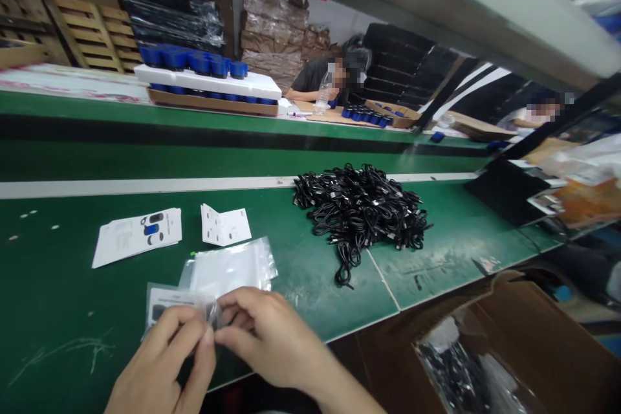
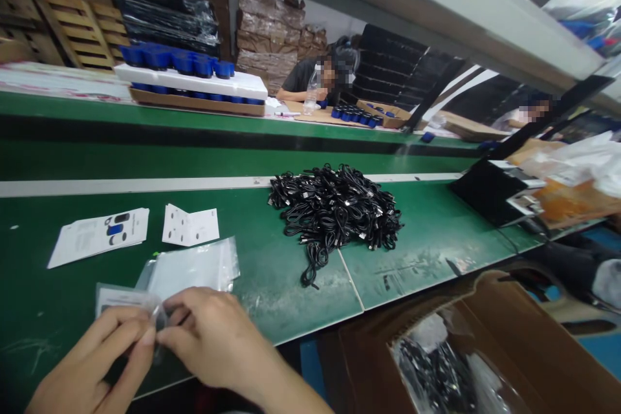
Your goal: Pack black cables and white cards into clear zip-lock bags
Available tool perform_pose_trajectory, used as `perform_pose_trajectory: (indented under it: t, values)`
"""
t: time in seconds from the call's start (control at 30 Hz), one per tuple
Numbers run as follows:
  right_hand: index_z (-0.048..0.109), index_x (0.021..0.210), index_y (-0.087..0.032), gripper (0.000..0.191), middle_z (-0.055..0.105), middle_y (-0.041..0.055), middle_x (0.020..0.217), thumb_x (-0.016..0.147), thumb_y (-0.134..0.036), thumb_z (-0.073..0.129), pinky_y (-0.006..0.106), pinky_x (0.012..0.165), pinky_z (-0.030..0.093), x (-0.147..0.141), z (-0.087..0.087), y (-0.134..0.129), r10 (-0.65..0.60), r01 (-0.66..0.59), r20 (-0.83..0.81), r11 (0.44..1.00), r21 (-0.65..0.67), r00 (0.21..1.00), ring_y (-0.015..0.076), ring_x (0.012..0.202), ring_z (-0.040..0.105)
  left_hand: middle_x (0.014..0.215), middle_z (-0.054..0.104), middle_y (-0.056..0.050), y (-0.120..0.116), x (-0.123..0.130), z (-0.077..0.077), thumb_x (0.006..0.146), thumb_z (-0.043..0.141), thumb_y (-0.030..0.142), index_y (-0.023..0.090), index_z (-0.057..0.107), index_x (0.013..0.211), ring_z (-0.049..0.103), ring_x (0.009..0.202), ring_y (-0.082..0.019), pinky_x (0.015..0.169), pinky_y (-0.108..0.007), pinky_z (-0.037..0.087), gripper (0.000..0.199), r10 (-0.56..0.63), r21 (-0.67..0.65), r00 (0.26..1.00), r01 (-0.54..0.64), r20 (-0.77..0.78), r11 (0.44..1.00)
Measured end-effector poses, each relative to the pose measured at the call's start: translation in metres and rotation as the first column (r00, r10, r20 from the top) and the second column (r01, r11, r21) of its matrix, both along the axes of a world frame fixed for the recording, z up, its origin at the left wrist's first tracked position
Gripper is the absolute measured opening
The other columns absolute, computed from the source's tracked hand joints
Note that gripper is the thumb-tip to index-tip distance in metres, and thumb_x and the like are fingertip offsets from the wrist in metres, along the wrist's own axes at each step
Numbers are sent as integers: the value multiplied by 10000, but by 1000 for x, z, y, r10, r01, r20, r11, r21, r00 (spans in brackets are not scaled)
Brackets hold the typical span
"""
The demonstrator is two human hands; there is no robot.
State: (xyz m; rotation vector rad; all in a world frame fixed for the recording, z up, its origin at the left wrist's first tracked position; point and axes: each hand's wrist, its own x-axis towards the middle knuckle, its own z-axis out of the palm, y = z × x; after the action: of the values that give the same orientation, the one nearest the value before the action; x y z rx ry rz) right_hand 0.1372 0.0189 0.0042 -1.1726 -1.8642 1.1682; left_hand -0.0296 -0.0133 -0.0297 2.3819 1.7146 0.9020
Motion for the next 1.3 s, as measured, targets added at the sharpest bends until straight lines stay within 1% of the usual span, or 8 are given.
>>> perform_pose_trajectory:
  t: [0.1, 0.27, 0.4, 0.57, 0.67, 0.73, 0.87, 1.3]
  values:
    - [668, 1049, -191, 301, 670, 69, 959, 840, -31, 522, 292, 769, 520, 54, 17, 2, -200, 109, 344, 958, 266, 918, 175, 835, 644, 862, 637, -11, 9, 0, -1, 894, 408, 298, 239, 564, 792, 644, 720, -148, 576, -203, 480, 195, 36, -23, 999, -36, -26, 999]
    - [723, 1022, -185, 442, 574, 235, 1235, 695, 89, 611, 495, 773, 509, 134, 7, 12, -481, -64, 773, 832, 551, 414, 399, 1082, 563, 723, 602, 14, 23, 6, 0, 884, 391, 280, 226, 517, 682, 580, 569, -119, 527, -208, 436, 244, -6, -159, 1000, 5, -7, 987]
    - [737, 943, -200, 265, 593, 176, 1254, 776, -20, 636, 482, 796, 495, 148, -17, 25, -495, -98, 720, 788, 608, 486, 380, 1106, 553, 670, 562, 23, 26, 10, 1, 867, 389, 249, 221, 470, 631, 549, 571, -132, 556, -240, 409, 252, 54, -204, 999, -53, -3, 978]
    - [608, 1038, -168, 213, 659, 121, 1083, 918, -113, 441, 471, 971, 384, 109, -24, 32, -418, 129, 285, 726, 675, 863, 275, 1106, 564, 662, 549, 12, 27, 11, 2, 867, 382, 233, 214, 442, 612, 545, 598, -152, 587, -270, 408, 262, 52, -248, 998, -42, 36, 968]
    - [555, 982, -191, 193, 621, 28, 814, 961, -154, 367, 252, 670, 496, 64, -19, 19, -276, 145, 178, 837, 528, 944, 139, 692, 623, 658, 542, 10, 26, 12, 3, 879, 369, 234, 213, 433, 608, 549, 600, -155, 587, -278, 418, 280, 77, -265, 996, -63, 43, 962]
    - [535, 837, -202, 228, 545, -26, 688, 976, -191, 354, 192, 516, 428, 35, -18, 8, -93, 81, 64, 982, 172, 994, 92, 508, 514, 678, 552, 8, 25, 11, 4, 877, 377, 225, 214, 463, 630, 564, 615, -155, 582, -271, 434, 261, 83, -281, 994, -61, 67, 958]
    - [448, 639, -198, 332, 393, -63, 531, 960, -200, 364, 181, 476, 339, 0, -22, -4, 55, -50, 42, 992, -118, 998, 90, 481, 418, 811, 599, 1, 21, 6, 5, 881, 377, 213, 223, 548, 748, 616, 703, -135, 627, -229, 492, 218, 80, -316, 986, -29, 149, 948]
    - [625, 997, -147, 278, 625, 100, 883, 915, -109, 362, 344, 775, 441, -10, -11, -5, 49, -49, 215, 999, -2, 975, 225, 824, 589, 1192, 591, -91, 8, 3, -8, 916, 390, 271, 216, 604, 902, 570, 1111, -216, 919, -388, 479, 221, 155, -246, 934, -75, 322, 966]
